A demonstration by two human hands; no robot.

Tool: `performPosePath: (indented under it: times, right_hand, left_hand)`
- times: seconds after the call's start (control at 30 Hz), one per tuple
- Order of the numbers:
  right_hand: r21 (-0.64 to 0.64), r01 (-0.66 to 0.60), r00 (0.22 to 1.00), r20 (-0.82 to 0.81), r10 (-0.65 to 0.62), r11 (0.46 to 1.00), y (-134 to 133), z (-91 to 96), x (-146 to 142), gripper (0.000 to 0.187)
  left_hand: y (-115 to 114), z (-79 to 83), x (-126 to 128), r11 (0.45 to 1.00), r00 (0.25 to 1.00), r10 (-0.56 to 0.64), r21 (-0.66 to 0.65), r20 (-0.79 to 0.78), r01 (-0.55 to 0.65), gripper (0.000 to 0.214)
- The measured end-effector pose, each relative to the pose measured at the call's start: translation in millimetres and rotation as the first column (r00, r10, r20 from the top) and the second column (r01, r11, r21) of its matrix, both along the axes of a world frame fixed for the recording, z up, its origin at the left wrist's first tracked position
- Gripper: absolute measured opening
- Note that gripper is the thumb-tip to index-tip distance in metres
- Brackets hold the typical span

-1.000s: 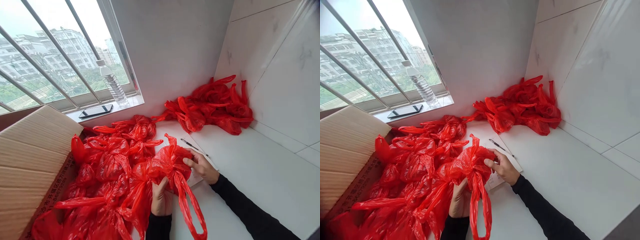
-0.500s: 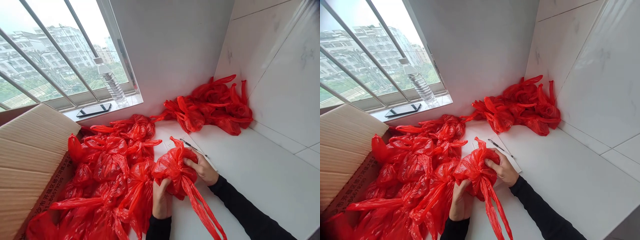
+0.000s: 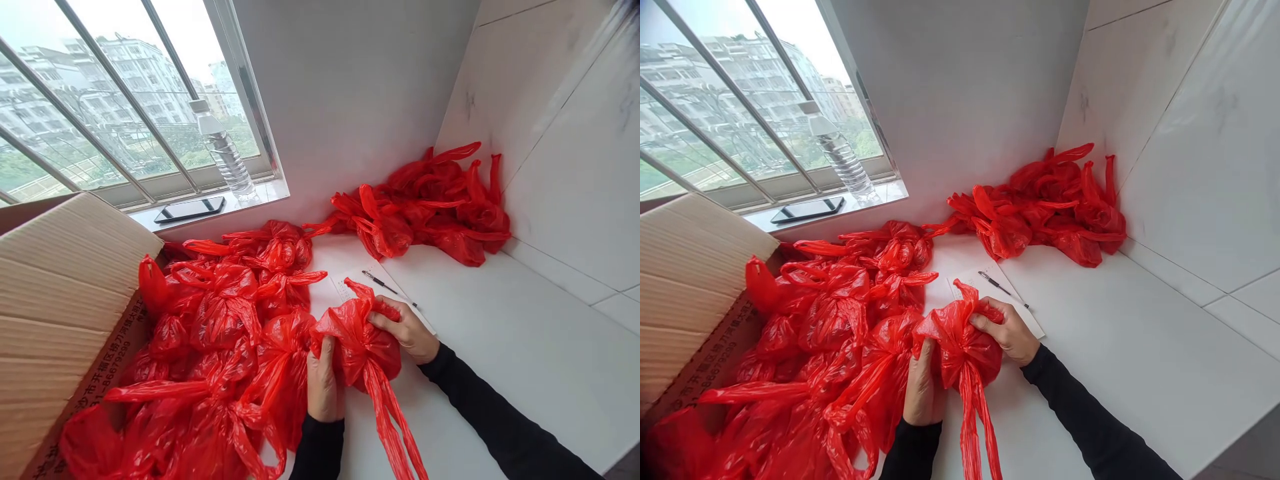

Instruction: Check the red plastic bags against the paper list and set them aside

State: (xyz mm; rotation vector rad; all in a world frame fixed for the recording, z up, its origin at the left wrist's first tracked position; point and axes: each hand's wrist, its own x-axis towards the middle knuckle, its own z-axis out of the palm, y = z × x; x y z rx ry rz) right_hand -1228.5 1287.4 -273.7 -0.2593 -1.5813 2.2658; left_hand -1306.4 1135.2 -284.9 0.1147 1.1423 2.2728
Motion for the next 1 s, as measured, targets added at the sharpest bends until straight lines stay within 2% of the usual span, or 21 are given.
performPosePath:
  times: [0.13,0.23,0.47,0.63,0.73,0.8,0.87,1.0]
  right_hand:
    - [-0.021,0.024,0.999,-0.036,-0.025,0.999,-1,-1.0,0,0.02]
    - [-0.008,0.025,0.999,-0.035,-0.026,1.0,-1,0.1,0,0.02]
    - [-0.035,-0.036,0.999,0.011,0.036,0.999,0,0.2,3,0.025]
    - [-0.006,0.037,0.999,-0.024,-0.037,0.999,-1,-0.1,2,0.019]
    - [0.052,0.073,0.997,-0.032,-0.071,0.996,-1,3.6,3,0.034]
    - [0.102,0.045,0.999,-0.009,-0.044,0.994,-1,7.2,5,0.05]
    - [0.138,-0.004,1.0,0.02,0.002,0.99,-1,9.8,6,0.056]
    - [0.142,-0.038,0.999,0.02,0.036,0.989,-1,7.2,5,0.04]
  left_hand:
    - [-3,1.5,1,0.999,0.998,0.009,-0.036,0.066,-0.006,0.038]
    - [-2,2.7,1,1.0,0.992,0.008,-0.01,0.123,-0.007,0.036]
    - [0,1.2,0,0.995,0.996,-0.09,-0.046,-0.003,0.09,0.033]
    - [-1,-3.5,-2,0.996,0.996,-0.083,-0.047,-0.03,0.081,0.027]
    - [-1,-7.8,-4,0.998,0.999,-0.026,-0.06,-0.044,0.024,0.026]
    - [-2,-9.6,-4,0.996,0.998,-0.026,-0.086,-0.062,0.021,0.025]
    - [-3,-9.6,-4,0.991,0.994,-0.052,-0.125,-0.1,0.039,0.025]
    - [-5,-7.1,-2,0.987,0.983,-0.092,-0.144,-0.158,0.069,0.026]
